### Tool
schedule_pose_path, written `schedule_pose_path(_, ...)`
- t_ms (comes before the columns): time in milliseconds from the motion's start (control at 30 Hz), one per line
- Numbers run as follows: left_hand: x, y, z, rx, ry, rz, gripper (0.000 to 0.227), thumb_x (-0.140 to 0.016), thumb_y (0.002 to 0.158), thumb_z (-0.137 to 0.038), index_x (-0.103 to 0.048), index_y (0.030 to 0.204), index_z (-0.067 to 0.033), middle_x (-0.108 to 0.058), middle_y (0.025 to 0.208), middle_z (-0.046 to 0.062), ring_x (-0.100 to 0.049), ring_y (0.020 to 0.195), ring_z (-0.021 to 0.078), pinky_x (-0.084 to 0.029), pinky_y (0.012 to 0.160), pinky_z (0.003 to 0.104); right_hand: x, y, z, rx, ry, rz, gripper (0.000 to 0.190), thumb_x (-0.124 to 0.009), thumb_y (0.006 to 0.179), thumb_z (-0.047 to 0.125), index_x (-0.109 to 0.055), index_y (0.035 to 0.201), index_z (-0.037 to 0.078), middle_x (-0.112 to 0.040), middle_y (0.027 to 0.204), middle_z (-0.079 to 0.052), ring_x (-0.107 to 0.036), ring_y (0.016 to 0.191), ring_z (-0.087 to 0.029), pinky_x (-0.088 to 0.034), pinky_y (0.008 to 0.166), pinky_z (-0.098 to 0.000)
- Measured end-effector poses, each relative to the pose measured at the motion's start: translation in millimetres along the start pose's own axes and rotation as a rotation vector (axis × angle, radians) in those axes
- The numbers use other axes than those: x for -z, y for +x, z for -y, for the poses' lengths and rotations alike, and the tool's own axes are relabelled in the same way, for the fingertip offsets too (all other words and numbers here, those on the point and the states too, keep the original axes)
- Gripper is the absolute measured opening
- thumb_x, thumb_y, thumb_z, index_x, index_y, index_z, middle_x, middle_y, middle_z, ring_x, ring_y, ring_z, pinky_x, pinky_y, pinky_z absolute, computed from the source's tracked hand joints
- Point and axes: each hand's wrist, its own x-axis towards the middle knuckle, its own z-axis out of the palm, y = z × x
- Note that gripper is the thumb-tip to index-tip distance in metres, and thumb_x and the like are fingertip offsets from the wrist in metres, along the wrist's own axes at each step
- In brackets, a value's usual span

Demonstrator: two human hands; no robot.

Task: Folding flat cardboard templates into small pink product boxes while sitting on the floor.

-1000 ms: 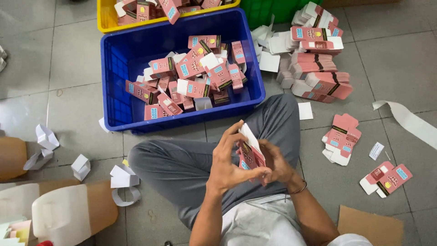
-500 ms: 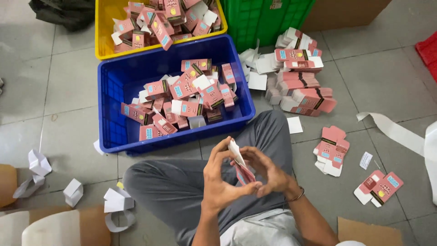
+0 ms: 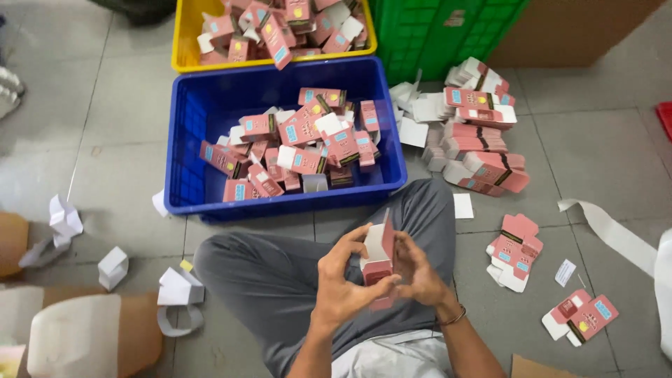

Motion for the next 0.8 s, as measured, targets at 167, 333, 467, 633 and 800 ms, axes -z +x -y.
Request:
schedule_pose_path(167,7,-4,18,0.018,-0.229,0.05,0.076,-0.092,0.062,-0.013,-0.051,0.125,-0.0046,-0.063,0.137,0.017,-0.068,0.119,0.0284,-0.055,0.104,0.039,-11,15,19,-0.064,0.005,-0.028,0.108,-0.097,0.062,0.015,-0.038,0.152,0.012,-0.066,0.134,-0.013,-0.067,0.116,-0.026,-0.056,0.102,-0.0439)
schedule_pose_path(333,9,-5,95,0.035,-0.708,0.208,0.117,-0.101,0.056,-0.015,-0.033,0.151,-0.0007,-0.062,0.136,0.024,-0.061,0.126,0.0313,-0.041,0.113,0.046,-5,11,7,-0.04,0.005,-0.089,0.101,-0.099,0.057,0.026,-0.048,0.141,0.002,-0.067,0.118,-0.017,-0.065,0.109,-0.03,-0.058,0.089,-0.05)
schedule_pose_path(467,4,-3,118,0.071,-0.951,0.411,0.093,-0.094,0.072,-0.028,-0.047,0.149,-0.0026,-0.062,0.138,0.023,-0.066,0.102,0.0238,-0.052,0.08,0.038,-9,4,-19,-0.022,0.138,-0.021,0.09,-0.095,0.061,0.018,-0.054,0.14,0.006,-0.066,0.119,-0.019,-0.065,0.108,-0.031,-0.056,0.09,-0.051)
schedule_pose_path(633,3,-7,129,0.003,-1.05,0.475,0.074,-0.089,0.081,-0.033,-0.055,0.141,-0.0052,-0.064,0.133,0.027,-0.046,0.14,0.0436,-0.04,0.109,0.059,-13,5,-34,-0.06,0.134,0.021,0.092,-0.097,0.057,0.037,-0.062,0.133,-0.001,-0.068,0.115,-0.022,-0.066,0.103,-0.03,-0.055,0.09,-0.0502)
schedule_pose_path(800,8,-37,193,0.046,-0.847,0.1,0.075,-0.089,0.075,-0.035,-0.056,0.132,0.0005,-0.067,0.12,0.026,-0.067,0.1,0.0261,-0.059,0.078,0.043,-32,25,8,-0.116,-0.044,-0.122,0.056,-0.077,0.082,0.038,-0.072,0.125,0.002,-0.075,0.106,-0.013,-0.063,0.096,-0.022,-0.053,0.087,-0.0467)
